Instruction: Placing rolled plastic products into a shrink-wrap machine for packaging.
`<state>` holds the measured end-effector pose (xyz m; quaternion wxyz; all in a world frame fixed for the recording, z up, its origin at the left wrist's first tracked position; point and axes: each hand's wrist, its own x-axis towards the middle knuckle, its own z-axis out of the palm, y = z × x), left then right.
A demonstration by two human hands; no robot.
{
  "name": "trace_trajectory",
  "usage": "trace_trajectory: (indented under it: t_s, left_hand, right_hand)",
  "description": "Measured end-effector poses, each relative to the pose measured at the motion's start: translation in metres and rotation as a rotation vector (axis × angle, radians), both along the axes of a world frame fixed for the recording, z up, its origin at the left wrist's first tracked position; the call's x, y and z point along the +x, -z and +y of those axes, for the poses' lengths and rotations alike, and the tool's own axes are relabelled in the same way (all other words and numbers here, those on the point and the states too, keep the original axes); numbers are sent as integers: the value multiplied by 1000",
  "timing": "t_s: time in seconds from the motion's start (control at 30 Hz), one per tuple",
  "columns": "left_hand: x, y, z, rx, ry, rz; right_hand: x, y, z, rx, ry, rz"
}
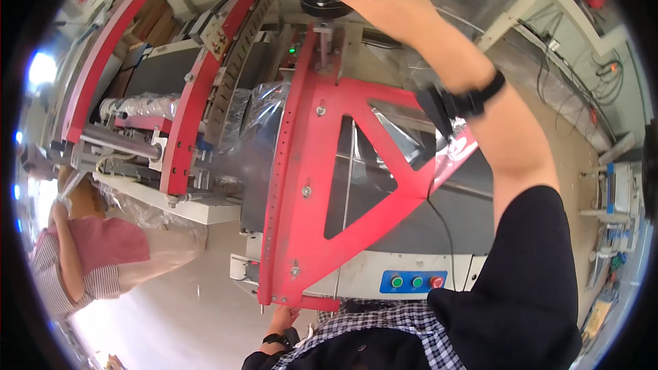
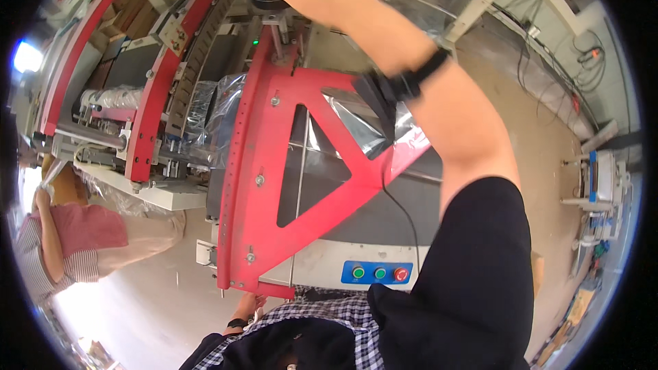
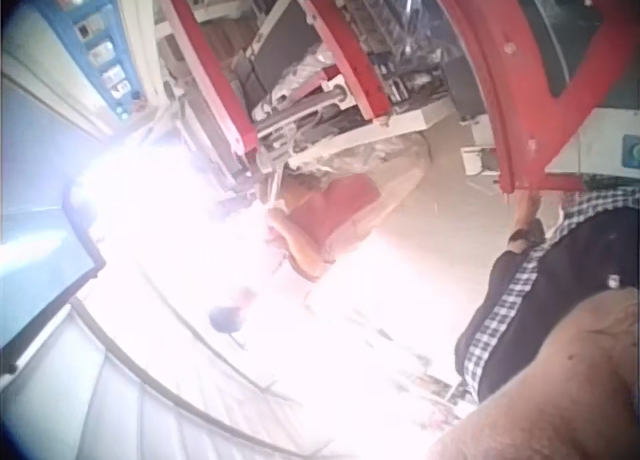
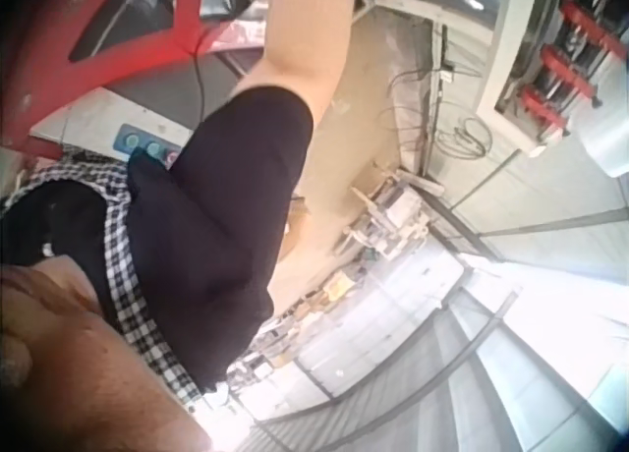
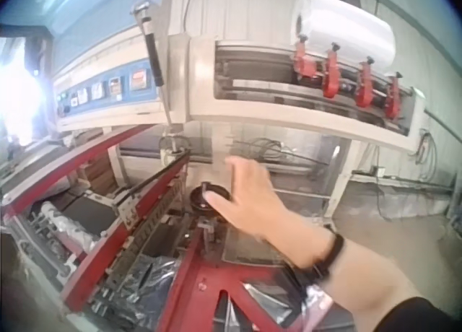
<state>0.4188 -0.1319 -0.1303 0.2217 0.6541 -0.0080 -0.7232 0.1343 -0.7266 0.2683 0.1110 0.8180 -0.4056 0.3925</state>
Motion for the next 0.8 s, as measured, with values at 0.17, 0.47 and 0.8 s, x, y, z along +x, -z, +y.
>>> trace_trajectory:
  t_s: [0.17,0.47,0.8]
  left_hand:
    - [-34,-17,-47,-165,-80,55]
    - [-114,-58,-91,-15,-470,808]
    - [-191,-92,-105,-211,-826,524]
  right_hand:
    - [-123,38,215,1099,-256,-131]
    - [-259,145,599,2146,247,170]
    - [-140,322,539,924,253,-2868]
